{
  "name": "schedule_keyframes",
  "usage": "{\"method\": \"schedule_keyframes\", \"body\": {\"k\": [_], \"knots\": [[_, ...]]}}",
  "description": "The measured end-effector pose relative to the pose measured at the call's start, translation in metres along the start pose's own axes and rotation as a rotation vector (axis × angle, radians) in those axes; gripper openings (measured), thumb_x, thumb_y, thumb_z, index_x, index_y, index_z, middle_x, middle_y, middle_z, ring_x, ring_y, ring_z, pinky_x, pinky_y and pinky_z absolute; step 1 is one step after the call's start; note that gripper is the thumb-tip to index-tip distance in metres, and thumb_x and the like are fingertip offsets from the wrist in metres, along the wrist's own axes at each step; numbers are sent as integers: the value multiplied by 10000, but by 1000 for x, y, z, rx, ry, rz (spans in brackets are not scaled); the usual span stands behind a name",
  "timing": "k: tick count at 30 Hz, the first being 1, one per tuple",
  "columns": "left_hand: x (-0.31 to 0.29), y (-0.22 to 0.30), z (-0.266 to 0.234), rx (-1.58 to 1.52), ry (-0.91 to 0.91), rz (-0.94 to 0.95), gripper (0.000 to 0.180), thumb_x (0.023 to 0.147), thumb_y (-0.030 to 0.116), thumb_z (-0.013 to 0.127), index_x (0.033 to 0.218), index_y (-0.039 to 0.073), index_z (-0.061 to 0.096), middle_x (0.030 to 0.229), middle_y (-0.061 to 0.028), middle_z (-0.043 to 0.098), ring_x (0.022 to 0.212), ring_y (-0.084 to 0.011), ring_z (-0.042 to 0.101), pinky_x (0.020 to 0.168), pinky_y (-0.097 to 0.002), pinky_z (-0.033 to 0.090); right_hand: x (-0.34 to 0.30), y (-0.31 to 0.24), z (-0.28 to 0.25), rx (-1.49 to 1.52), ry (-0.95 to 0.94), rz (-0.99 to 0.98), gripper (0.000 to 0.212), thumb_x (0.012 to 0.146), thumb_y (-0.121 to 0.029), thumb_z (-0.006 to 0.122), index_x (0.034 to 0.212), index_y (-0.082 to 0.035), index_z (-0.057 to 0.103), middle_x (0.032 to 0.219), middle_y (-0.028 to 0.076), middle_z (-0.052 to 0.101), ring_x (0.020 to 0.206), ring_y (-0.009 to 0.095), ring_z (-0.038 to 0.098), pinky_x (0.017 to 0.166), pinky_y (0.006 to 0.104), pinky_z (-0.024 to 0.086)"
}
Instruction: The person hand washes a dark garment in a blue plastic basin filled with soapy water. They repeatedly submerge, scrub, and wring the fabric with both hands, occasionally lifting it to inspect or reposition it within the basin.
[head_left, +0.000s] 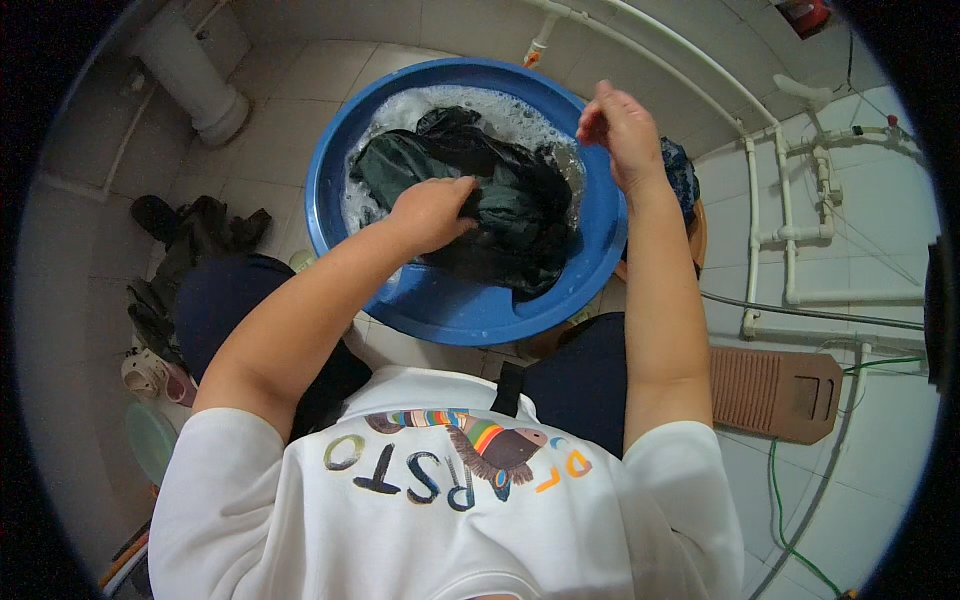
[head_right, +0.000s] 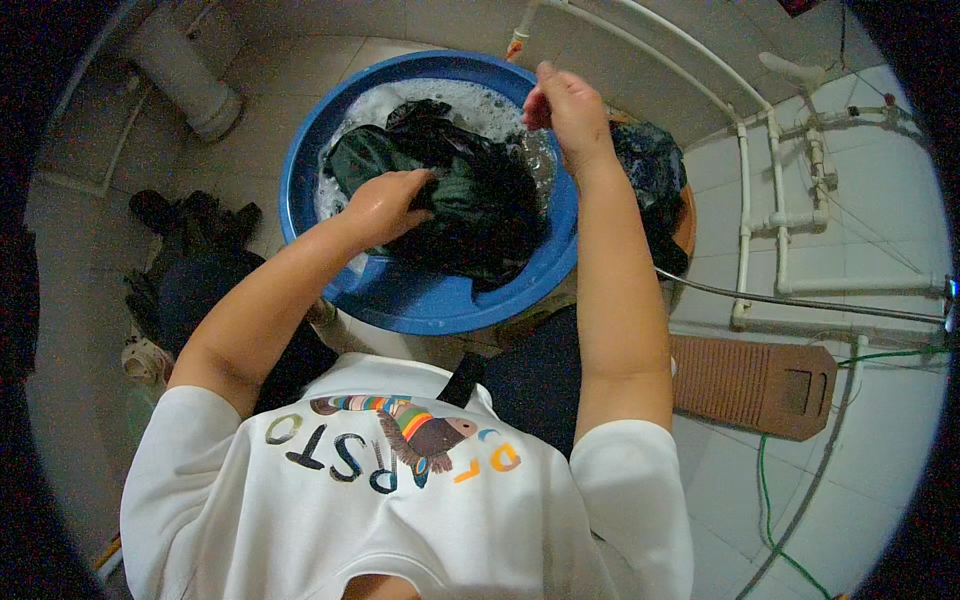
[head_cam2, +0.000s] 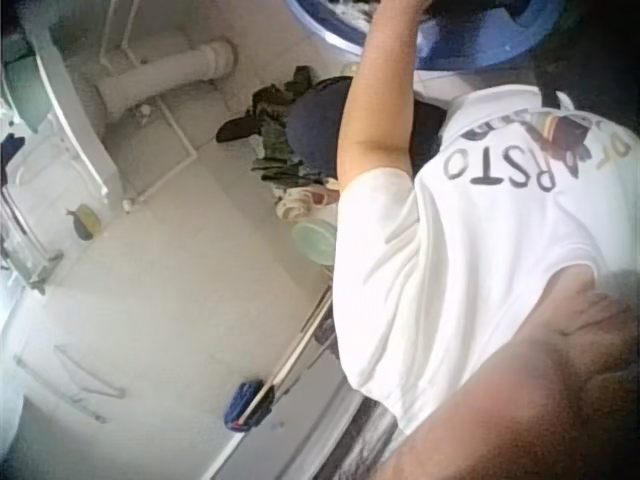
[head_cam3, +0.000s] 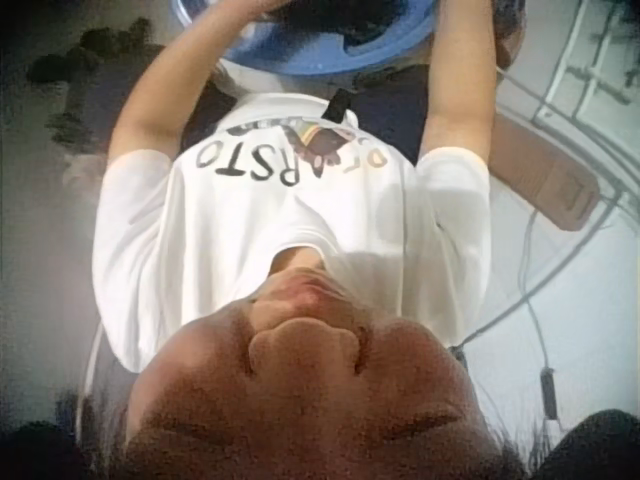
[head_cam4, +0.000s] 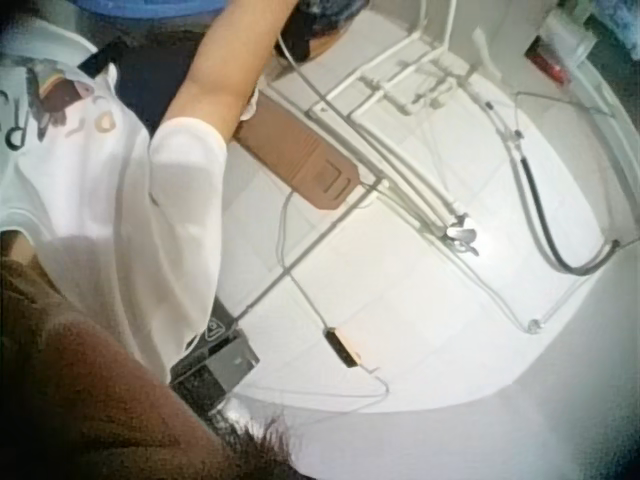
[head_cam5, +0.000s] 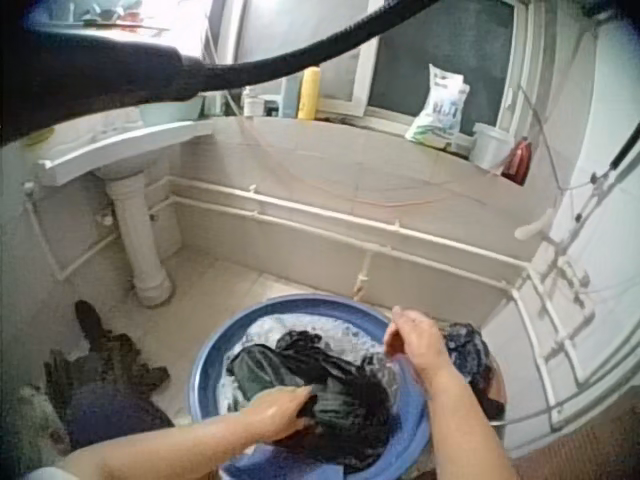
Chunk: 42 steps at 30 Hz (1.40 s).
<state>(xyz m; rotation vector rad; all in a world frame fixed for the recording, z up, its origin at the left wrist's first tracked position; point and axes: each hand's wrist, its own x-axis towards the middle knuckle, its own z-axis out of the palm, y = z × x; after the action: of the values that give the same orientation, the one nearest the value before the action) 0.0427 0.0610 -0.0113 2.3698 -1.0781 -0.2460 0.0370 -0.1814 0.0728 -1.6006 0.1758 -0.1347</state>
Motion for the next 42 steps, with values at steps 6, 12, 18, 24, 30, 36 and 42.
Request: {"method": "schedule_keyframes", "body": {"k": [6, 12, 18, 24, 30, 36, 42], "knots": [[15, -7, -35, -272, 73, -42, 228, 732, 172, 610, 897, 17, 581, 860, -114, 560, 850, -247, 542, 748, -320, 419, 1, 87, -19, -1249, -391, 193, 510, 732, -308, 596, 1148, -34, 487, 1118, 172, 518, 1051, 293, 487, 882, 348, 386], [13, -21, -80, -1283, 206, -108, 149, 806, 170, 478, 905, 67, 518, 783, -7, 512, 771, -108, 485, 716, -245, 377, 31, 91, -52, -744, 160, 216, 423, 717, -182, 539, 1110, -29, 515, 1078, 185, 547, 995, 298, 523, 838, 342, 403], [7, -30, -95, -1440, 346, -114, 154, 820, 111, 477, 943, 29, 522, 827, -32, 559, 784, -112, 524, 722, -224, 413, 7, 59, -4, -1056, 576, -514, 137, 732, -207, 577, 793, -85, 563, 766, 112, 565, 733, 294, 554, 653, 390, 447], [1, -1, -98, -1591, 303, -61, 164, 812, 82, 501, 964, 22, 523, 872, -39, 572, 822, -136, 541, 784, -251, 422, -16, 115, 73, -757, -98, -370, 350, 714, -181, 600, 1010, -7, 529, 1055, 217, 524, 964, 332, 511, 824, 357, 411], [-5, -4, -108, -1670, 339, 11, 160, 815, 80, 475, 959, 24, 516, 891, -49, 569, 852, -150, 536, 797, -264, 414, 3, 122, 57, -439, -193, 81, 264, 809, -180, 479, 985, 8, 538, 1024, 167, 556, 913, 262, 521, 793, 329, 412], [2, -39, -118, -1102, 426, -350, 245, 793, 144, 422, 977, 12, 514, 801, -61, 530, 764, -167, 503, 744, -264, 401, 20, 91, 15, -164, 63, -23, 223, 843, -173, 422, 964, -30, 544, 854, 25, 567, 755, 117, 508, 710, 243, 401], [5, -28, -83, -241, 238, -128, 590, 664, 421, 640, 1051, -5, 511, 934, -200, 561, 871, -300, 552, 737, -337, 425, 9, 7, 18, 20, 127, -368, 218, 855, -173, 436, 979, -21, 531, 784, 5, 526, 695, 87, 462, 663, 234, 388]]}}
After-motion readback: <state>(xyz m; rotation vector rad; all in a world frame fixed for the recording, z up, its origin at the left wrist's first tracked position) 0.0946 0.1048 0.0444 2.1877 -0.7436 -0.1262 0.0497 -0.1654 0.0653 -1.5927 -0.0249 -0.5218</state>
